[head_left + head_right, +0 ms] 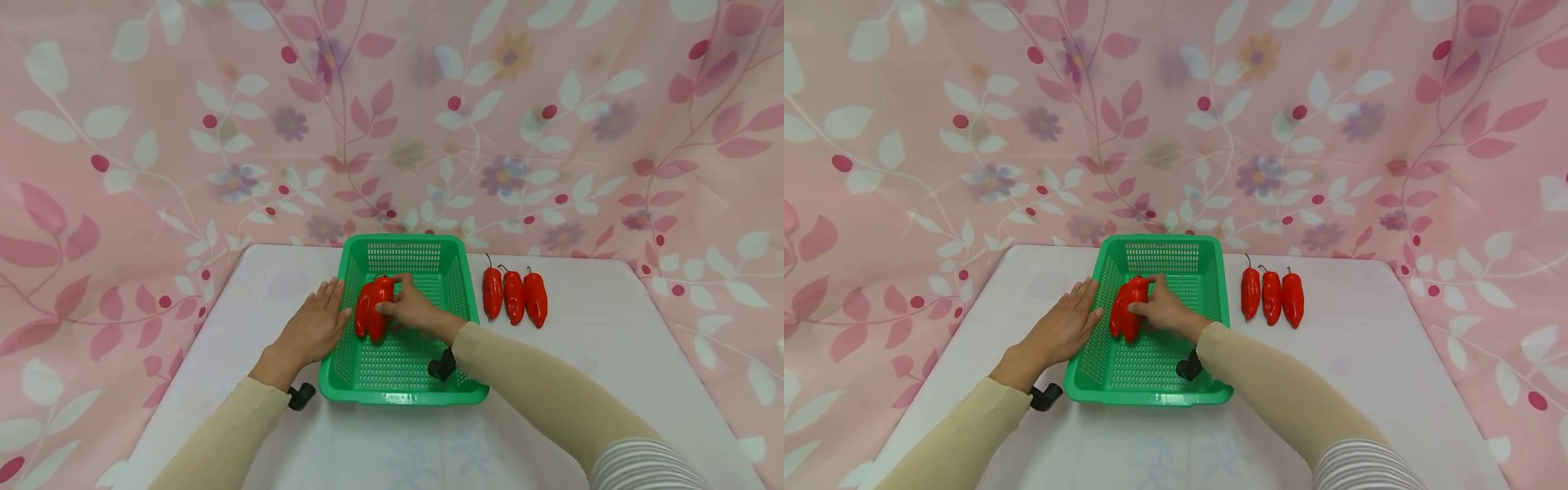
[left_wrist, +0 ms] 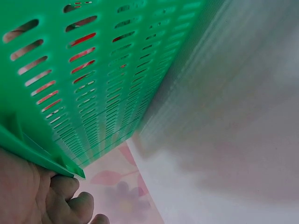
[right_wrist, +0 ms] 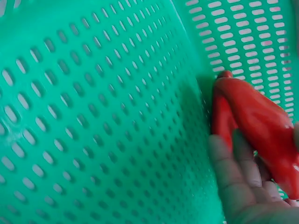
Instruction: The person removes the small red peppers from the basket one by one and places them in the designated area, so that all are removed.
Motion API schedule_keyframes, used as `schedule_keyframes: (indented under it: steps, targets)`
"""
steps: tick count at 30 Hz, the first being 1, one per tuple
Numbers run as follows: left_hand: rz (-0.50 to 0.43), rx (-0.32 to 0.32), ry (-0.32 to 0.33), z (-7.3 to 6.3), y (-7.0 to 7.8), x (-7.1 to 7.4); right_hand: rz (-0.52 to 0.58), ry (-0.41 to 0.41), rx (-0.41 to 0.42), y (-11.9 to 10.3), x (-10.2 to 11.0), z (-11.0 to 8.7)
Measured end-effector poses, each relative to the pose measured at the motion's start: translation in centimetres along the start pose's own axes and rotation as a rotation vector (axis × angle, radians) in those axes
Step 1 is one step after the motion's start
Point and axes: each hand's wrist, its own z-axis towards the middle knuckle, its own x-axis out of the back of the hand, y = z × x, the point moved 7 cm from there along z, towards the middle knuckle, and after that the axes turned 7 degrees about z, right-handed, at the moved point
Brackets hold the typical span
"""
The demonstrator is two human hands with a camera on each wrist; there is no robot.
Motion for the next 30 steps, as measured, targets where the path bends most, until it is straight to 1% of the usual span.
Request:
schedule_keyframes:
  steps: [7,11,16,21,23,30]
  targets:
    - [-0.019,0.000,0.000,0.0,0.0,-0.1,0.069,0.063,0.097,-1.8,1.6,-0.3]
    - [-0.028,0.003,0.002,0.0,-0.1,-0.2,0.087,0.097,0.129,-2.7,2.7,-0.4]
    - [-0.029,-0.003,0.015,0.0,0.0,-0.2,0.046,0.137,0.155,-3.5,3.9,-0.8]
    - [-0.032,-0.005,0.026,0.0,0.0,0.0,0.004,0.158,0.179,-4.3,4.8,-1.3]
    - [-0.028,-0.004,0.025,0.0,0.1,0.0,0.005,0.163,0.184,-4.5,5.1,-1.4]
    - [0.042,-0.008,0.025,-0.1,0.1,0.1,0.023,0.172,0.192,-5.3,6.2,-1.9]
